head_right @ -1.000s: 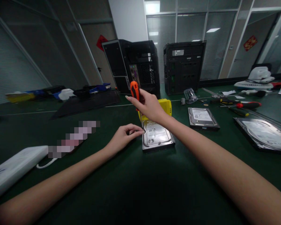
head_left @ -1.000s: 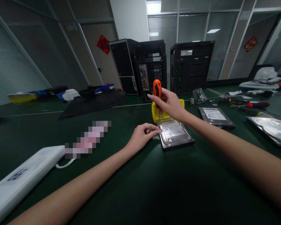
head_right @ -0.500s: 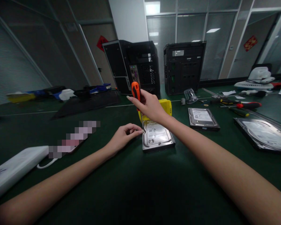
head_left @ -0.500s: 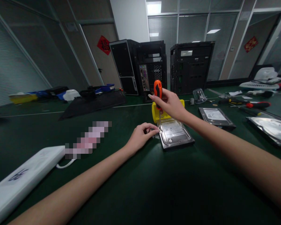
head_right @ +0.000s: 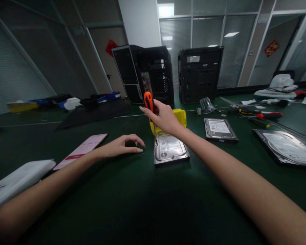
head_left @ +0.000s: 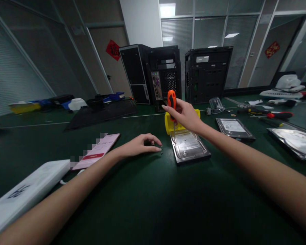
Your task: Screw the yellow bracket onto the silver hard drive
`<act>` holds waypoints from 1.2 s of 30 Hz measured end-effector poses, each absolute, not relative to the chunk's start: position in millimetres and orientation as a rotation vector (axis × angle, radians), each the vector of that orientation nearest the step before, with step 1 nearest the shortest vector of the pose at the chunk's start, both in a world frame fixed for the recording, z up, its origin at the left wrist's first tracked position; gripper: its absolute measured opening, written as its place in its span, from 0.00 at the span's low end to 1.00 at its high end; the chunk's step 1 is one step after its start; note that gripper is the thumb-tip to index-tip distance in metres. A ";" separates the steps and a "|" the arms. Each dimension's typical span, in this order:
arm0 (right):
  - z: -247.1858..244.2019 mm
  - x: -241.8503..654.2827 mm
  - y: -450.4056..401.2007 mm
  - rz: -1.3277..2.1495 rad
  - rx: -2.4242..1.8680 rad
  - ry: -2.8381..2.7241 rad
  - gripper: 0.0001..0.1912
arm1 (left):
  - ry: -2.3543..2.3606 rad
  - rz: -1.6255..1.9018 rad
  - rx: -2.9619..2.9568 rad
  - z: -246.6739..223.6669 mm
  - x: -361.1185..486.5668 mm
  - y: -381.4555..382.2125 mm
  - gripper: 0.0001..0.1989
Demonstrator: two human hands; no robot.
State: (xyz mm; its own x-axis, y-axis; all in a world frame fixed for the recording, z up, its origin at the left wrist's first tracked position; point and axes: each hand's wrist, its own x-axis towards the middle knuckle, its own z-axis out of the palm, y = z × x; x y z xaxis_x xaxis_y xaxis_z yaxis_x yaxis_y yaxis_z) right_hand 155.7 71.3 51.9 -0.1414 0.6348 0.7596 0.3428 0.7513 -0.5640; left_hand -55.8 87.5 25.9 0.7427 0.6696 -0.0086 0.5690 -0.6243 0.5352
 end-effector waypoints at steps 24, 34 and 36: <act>52.4 157.8 73.1 0.314 -0.798 -1.702 0.18 | 0.667 0.602 2.878 17.7 -43.6 71.5 0.10; 52.3 159.8 73.0 0.224 -0.862 -1.667 0.16 | 1.069 0.946 2.161 -7.3 -11.0 58.4 0.12; 51.8 159.5 73.3 0.225 -0.853 -1.667 0.16 | 1.077 0.914 2.152 -7.4 -10.5 59.2 0.13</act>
